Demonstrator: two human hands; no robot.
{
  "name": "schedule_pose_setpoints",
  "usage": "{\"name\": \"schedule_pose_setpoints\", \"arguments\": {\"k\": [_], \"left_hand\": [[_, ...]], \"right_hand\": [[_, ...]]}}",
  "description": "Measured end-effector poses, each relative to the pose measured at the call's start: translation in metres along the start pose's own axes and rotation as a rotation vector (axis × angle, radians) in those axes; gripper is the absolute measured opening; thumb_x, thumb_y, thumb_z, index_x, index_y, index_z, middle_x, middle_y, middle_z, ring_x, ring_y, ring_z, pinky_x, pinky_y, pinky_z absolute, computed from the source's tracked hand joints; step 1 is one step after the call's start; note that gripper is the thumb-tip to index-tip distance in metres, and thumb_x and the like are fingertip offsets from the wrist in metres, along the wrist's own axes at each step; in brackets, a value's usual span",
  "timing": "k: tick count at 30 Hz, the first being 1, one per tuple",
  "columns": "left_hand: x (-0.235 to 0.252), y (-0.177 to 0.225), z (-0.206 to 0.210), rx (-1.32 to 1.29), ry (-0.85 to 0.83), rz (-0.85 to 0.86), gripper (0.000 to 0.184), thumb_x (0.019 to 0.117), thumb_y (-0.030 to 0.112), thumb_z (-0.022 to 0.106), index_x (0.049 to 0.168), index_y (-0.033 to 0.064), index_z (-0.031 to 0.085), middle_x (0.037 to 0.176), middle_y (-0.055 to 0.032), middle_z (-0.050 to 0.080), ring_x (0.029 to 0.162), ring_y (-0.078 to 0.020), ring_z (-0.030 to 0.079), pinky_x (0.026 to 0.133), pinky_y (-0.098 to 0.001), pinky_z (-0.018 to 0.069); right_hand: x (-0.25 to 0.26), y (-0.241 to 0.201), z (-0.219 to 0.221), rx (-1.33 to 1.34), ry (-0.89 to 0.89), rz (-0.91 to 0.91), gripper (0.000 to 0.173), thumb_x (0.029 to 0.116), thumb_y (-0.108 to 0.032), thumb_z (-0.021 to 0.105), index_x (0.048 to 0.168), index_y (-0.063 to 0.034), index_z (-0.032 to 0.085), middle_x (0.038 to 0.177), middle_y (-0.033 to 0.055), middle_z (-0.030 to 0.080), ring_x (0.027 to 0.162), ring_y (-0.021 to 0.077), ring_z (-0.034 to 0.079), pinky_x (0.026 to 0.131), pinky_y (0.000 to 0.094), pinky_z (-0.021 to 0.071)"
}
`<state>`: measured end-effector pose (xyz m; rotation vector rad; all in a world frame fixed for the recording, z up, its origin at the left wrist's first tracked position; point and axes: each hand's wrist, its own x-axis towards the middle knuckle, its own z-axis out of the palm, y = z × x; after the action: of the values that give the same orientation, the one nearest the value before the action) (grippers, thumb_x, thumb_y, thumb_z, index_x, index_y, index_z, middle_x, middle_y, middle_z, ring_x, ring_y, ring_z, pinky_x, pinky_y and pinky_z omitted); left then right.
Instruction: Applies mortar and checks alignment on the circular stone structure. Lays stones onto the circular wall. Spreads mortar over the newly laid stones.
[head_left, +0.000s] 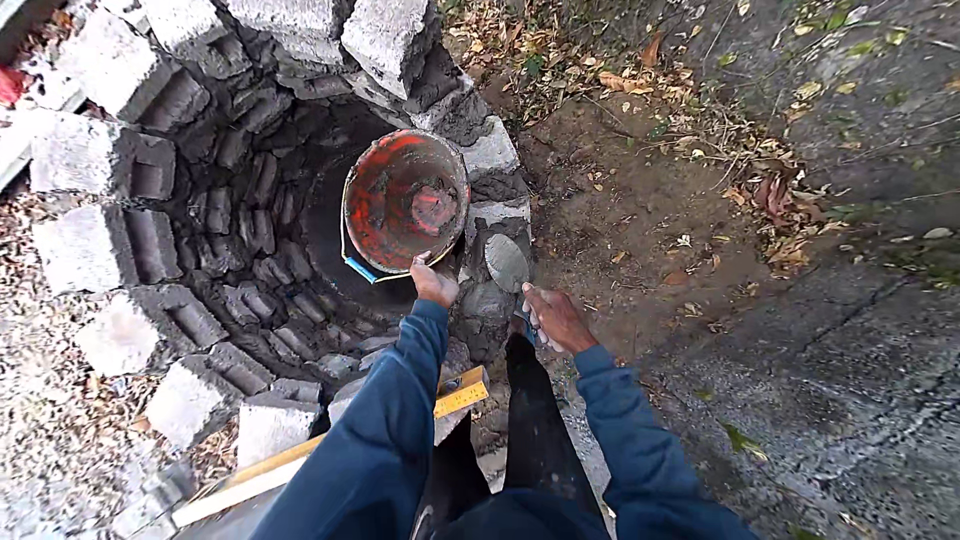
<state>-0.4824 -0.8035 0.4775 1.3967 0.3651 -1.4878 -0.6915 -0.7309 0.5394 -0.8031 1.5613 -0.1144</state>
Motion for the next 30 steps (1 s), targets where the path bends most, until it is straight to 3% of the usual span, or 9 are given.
{"name": "schedule_pose_setpoints", "arguments": {"k": [1, 3, 5, 7, 11, 17, 23, 27, 30], "left_hand": [[0.004, -0.004, 0.004, -0.011, 0.004, 0.008, 0.046, 0.1047, 0.042, 0.03, 0.138, 0.013, 0.046, 0.146, -0.0109, 0.051, 0.13, -0.0273, 0.052, 0.099, -0.0504, 0.046], [0.008, -0.011, 0.006, -0.023, -0.013, 0.013, 0.044, 0.1051, 0.04, 0.031, 0.135, 0.0129, 0.047, 0.143, -0.0114, 0.052, 0.128, -0.0279, 0.053, 0.098, -0.0514, 0.0464], [0.006, -0.019, 0.008, -0.039, -0.022, 0.013, 0.042, 0.1043, 0.041, 0.032, 0.131, 0.0129, 0.049, 0.136, -0.0115, 0.056, 0.122, -0.0274, 0.056, 0.094, -0.0514, 0.048], [0.003, -0.024, 0.015, -0.066, -0.027, -0.001, 0.043, 0.1032, 0.042, 0.032, 0.13, 0.0135, 0.05, 0.136, -0.0104, 0.056, 0.122, -0.0266, 0.056, 0.094, -0.053, 0.0482], [0.0, -0.028, 0.013, 0.017, -0.038, -0.011, 0.048, 0.1042, 0.044, 0.03, 0.14, 0.0166, 0.046, 0.147, -0.0075, 0.05, 0.132, -0.0257, 0.05, 0.101, -0.0537, 0.0446], [-0.004, -0.027, 0.021, 0.014, 0.025, 0.055, 0.046, 0.104, 0.041, 0.034, 0.139, 0.014, 0.045, 0.147, -0.0105, 0.048, 0.131, -0.028, 0.049, 0.101, -0.0572, 0.0438], [-0.003, -0.025, 0.017, 0.019, 0.046, 0.058, 0.043, 0.1032, 0.041, 0.036, 0.135, 0.0133, 0.046, 0.138, -0.0107, 0.052, 0.125, -0.0264, 0.053, 0.098, -0.054, 0.0466], [-0.007, -0.028, 0.013, 0.033, 0.031, 0.059, 0.045, 0.1042, 0.041, 0.033, 0.14, 0.0152, 0.044, 0.145, -0.0089, 0.048, 0.131, -0.0249, 0.049, 0.103, -0.0526, 0.0437], [-0.01, -0.031, 0.014, -0.004, 0.031, 0.072, 0.045, 0.1047, 0.039, 0.034, 0.141, 0.0141, 0.043, 0.148, -0.009, 0.047, 0.134, -0.026, 0.047, 0.105, -0.0543, 0.0424]], "right_hand": [[0.003, 0.001, 0.001, -0.036, -0.016, 0.003, 0.054, 0.1129, -0.043, 0.032, 0.098, -0.0027, 0.064, 0.064, 0.0032, 0.053, 0.045, 0.0107, 0.049, 0.046, 0.026, 0.0465], [0.009, 0.0, 0.002, -0.199, -0.044, -0.011, 0.057, 0.1129, -0.044, 0.03, 0.099, -0.0016, 0.065, 0.073, 0.0085, 0.057, 0.056, 0.017, 0.055, 0.058, 0.0337, 0.0504], [0.01, -0.002, 0.004, -0.312, -0.067, -0.023, 0.059, 0.1128, -0.044, 0.03, 0.104, 0.002, 0.065, 0.091, 0.0188, 0.064, 0.081, 0.0291, 0.065, 0.08, 0.0475, 0.0525], [0.011, -0.004, 0.006, -0.389, -0.065, -0.032, 0.059, 0.1125, -0.044, 0.03, 0.11, 0.0034, 0.065, 0.106, 0.0241, 0.067, 0.104, 0.0359, 0.067, 0.095, 0.0542, 0.05], [0.005, -0.003, 0.013, -0.548, -0.064, 0.047, 0.062, 0.1114, -0.048, 0.028, 0.119, 0.001, 0.065, 0.121, 0.0241, 0.067, 0.121, 0.0381, 0.063, 0.1, 0.0575, 0.0489], [-0.029, -0.027, 0.006, -0.653, 0.012, 0.054, 0.06, 0.111, -0.048, 0.028, 0.128, -0.0016, 0.062, 0.12, 0.024, 0.068, 0.119, 0.0392, 0.065, 0.099, 0.0578, 0.0494], [-0.006, -0.009, 0.015, -0.746, 0.044, -0.014, 0.058, 0.111, -0.048, 0.03, 0.134, -0.0031, 0.059, 0.113, 0.0243, 0.07, 0.114, 0.0413, 0.067, 0.095, 0.0572, 0.0512], [-0.012, 0.0, 0.025, -0.676, 0.116, 0.042, 0.056, 0.1104, -0.048, 0.032, 0.129, -0.004, 0.062, 0.112, 0.0233, 0.071, 0.112, 0.0404, 0.068, 0.094, 0.0571, 0.0523], [-0.018, 0.006, 0.03, -0.519, 0.09, 0.116, 0.061, 0.11, -0.051, 0.03, 0.132, -0.0047, 0.062, 0.117, 0.0226, 0.07, 0.117, 0.0385, 0.066, 0.098, 0.0584, 0.0494]]}}
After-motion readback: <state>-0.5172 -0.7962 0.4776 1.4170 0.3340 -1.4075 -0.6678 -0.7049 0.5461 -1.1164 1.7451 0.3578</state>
